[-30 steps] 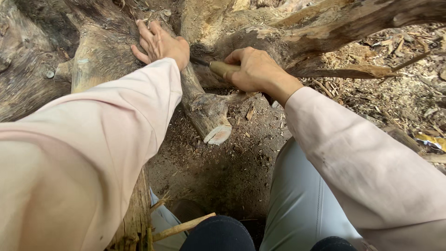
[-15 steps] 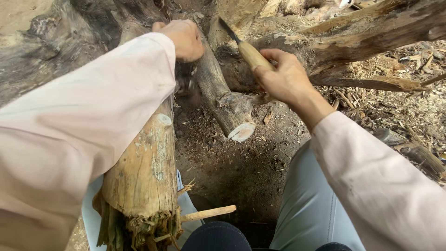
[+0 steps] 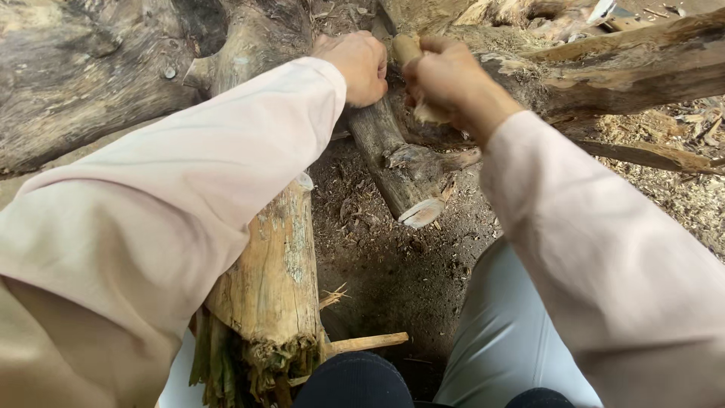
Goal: The person uses a chisel to carve a branch attached to a large log. They hold the log steady with one hand and repeatedly strike the chisel with the other to remove wood shavings.
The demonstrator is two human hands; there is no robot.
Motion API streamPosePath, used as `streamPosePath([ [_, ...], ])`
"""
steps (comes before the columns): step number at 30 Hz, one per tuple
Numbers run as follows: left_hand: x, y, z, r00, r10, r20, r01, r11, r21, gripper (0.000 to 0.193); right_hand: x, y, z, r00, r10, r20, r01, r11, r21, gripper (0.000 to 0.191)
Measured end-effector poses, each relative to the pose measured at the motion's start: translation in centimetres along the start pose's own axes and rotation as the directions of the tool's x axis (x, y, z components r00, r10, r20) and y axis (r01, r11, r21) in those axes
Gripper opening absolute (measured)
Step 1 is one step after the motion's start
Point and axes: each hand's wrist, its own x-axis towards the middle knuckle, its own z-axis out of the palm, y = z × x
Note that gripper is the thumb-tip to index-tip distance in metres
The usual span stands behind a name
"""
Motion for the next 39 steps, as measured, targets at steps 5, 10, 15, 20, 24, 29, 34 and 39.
streamPosePath([
  [5,1.4,-0.8,0.4,0.996,0.019,0.09,-0.021,1.0,0.022,0.022,-4.1,1.3,-3.8,0.999,-0.002,0.033,-0.003,0.992,0.124,0.061],
  [10,2.7,-1.2,1.2,0.987,0.004,0.162,-0.007,1.0,0.021,0.028,0.2,2.6,-1.5,0.998,-0.023,0.064,0.019,0.998,0.065,0.059],
  [15,3.2,-2.2,1.8,0.979,0.005,0.201,-0.003,1.0,-0.01,0.036,5.4,2.6,1.4,0.974,0.195,0.111,-0.217,0.943,0.251,0.041],
  [20,3.1,-1.1,1.5,0.976,0.057,0.21,-0.059,0.998,0.006,0.041,2.6,4.0,-2.2,0.971,0.157,0.183,-0.226,0.858,0.462,0.037],
  [24,2.2,0.7,0.8,0.918,0.081,0.387,-0.085,0.996,-0.008,0.047,0.2,4.0,-2.8,0.978,0.151,0.144,-0.2,0.872,0.447,0.044],
  [29,1.5,2.3,0.9,0.896,0.083,0.437,-0.114,0.992,0.046,0.05,-0.9,4.2,-1.1,0.992,0.094,-0.08,-0.08,0.985,0.155,0.053],
  [34,1.5,3.6,1.8,0.882,0.133,0.453,-0.176,0.983,0.053,0.053,-1.2,4.8,-0.8,0.985,0.124,-0.123,-0.103,0.981,0.165,0.048],
  [39,0.1,4.7,1.6,0.861,0.149,0.486,-0.231,0.967,0.112,0.055,-1.2,4.7,-0.9,0.987,0.155,-0.037,-0.14,0.955,0.263,0.043],
])
